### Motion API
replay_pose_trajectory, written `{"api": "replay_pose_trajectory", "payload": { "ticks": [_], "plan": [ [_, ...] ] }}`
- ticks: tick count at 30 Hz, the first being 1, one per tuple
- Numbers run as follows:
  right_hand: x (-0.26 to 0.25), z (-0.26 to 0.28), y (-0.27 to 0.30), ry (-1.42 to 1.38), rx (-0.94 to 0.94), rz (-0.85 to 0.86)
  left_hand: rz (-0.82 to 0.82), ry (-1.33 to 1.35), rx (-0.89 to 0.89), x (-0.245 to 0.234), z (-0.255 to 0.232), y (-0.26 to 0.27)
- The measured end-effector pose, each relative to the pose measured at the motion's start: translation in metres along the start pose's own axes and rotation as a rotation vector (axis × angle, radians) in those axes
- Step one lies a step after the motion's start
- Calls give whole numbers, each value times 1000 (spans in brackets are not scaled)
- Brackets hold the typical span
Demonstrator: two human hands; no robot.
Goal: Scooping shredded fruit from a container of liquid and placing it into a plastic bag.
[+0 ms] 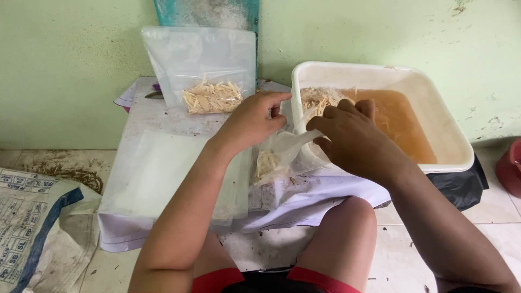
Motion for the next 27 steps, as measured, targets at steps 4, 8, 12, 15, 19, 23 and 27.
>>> {"api": "replay_pose_trajectory", "payload": {
  "ticks": [4, 8, 12, 15, 19, 23, 27],
  "plan": [
    [1, 10, -7, 35, -76, -16, 1, 2, -1, 0, 2, 2],
    [11, 4, -9, 172, 22, 231, 15, 145, 120, 1, 1, 6],
    [11, 3, -9, 207, 21, 210, 1, 137, 133, 1, 1, 5],
    [29, 8, -15, 224, -22, 244, 2, 138, 144, 5, -2, 5],
    [45, 15, -20, 163, -62, 245, 10, 130, 144, 3, -9, 6],
    [20, 12, -18, 94, 19, 245, 2, 142, 114, 0, -2, 6],
    [-12, -6, -7, 48, 122, 219, -3, 144, 101, -4, -3, 8]
  ]
}}
Point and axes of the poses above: each hand's wrist, its own y-axis away from the middle knuckle, its own x-axis out of the palm, z = x × y, the point moved 9 cm from there along -y, towards the middle knuckle, and after that the axes turned 7 degrees about -z, right-handed, at the moved point
